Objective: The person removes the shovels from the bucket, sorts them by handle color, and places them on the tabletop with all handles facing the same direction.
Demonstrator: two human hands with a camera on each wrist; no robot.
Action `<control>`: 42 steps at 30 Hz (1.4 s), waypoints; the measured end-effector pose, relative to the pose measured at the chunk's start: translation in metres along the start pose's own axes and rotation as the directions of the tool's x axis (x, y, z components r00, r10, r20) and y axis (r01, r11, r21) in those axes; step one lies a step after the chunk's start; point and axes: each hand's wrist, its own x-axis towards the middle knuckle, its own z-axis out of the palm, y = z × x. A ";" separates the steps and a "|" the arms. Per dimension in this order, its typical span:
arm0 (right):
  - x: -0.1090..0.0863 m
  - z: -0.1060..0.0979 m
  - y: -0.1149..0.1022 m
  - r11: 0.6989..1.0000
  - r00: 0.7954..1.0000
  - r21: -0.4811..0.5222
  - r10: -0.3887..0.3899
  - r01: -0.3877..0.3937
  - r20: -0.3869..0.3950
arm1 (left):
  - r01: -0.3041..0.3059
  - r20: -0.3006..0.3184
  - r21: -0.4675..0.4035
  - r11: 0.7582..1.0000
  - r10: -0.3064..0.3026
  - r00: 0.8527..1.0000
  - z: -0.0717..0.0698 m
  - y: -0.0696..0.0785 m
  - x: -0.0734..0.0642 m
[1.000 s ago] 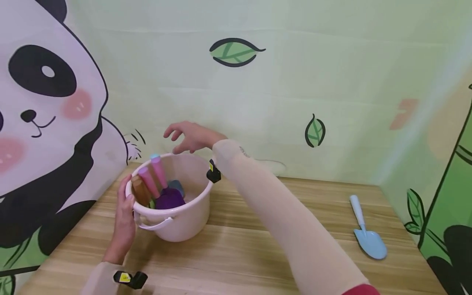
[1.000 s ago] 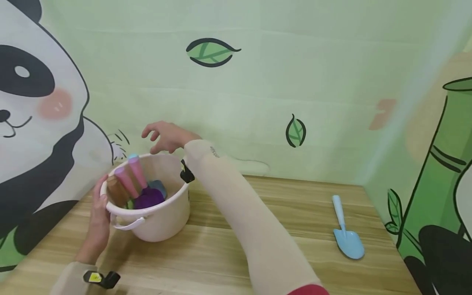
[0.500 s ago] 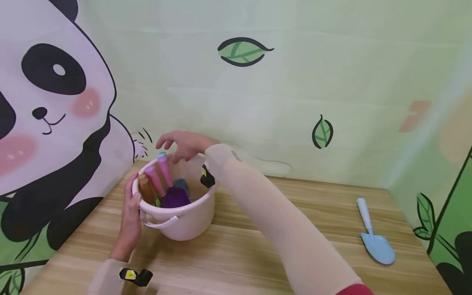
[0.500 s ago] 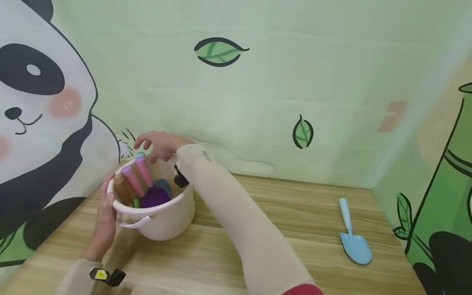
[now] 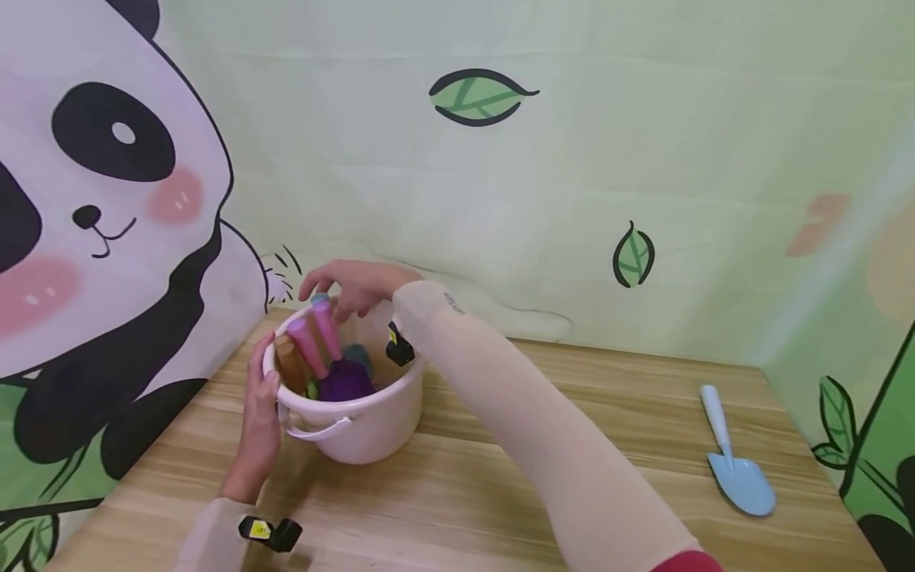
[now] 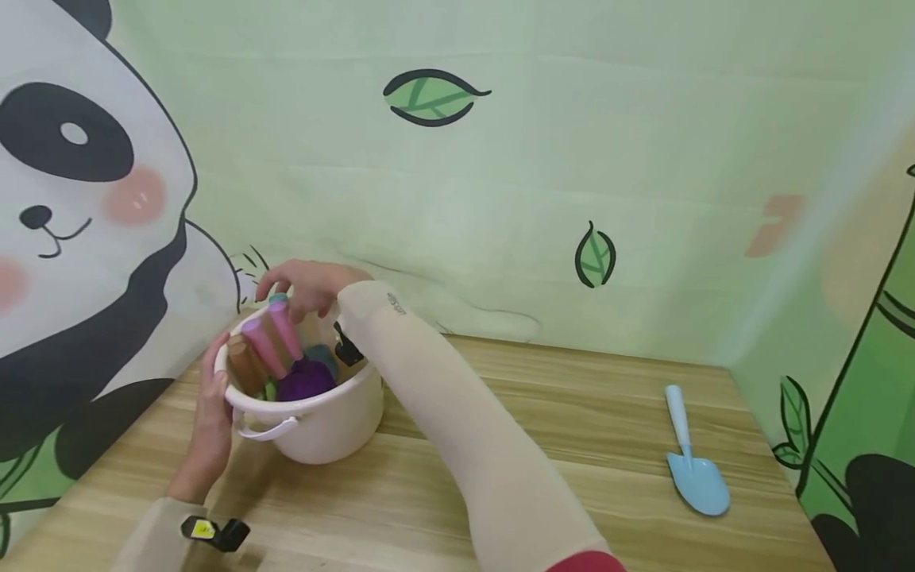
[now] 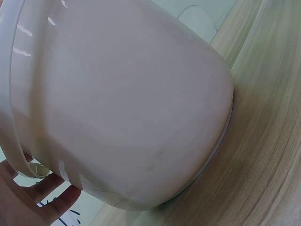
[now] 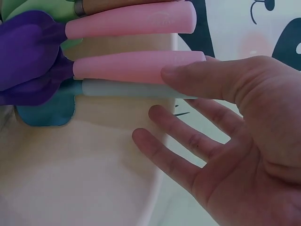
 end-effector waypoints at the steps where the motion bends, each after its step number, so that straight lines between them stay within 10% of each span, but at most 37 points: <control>1: 0.000 0.001 0.000 1.000 1.000 -0.005 -0.001 0.001 0.002 | 0.005 -0.001 0.001 1.000 -0.005 1.000 0.001 0.000 0.000; 42: -0.008 -0.003 0.004 0.996 0.973 -0.086 -0.024 0.005 -0.230 | -0.008 -0.002 0.054 0.999 0.009 1.000 0.000 0.001 0.000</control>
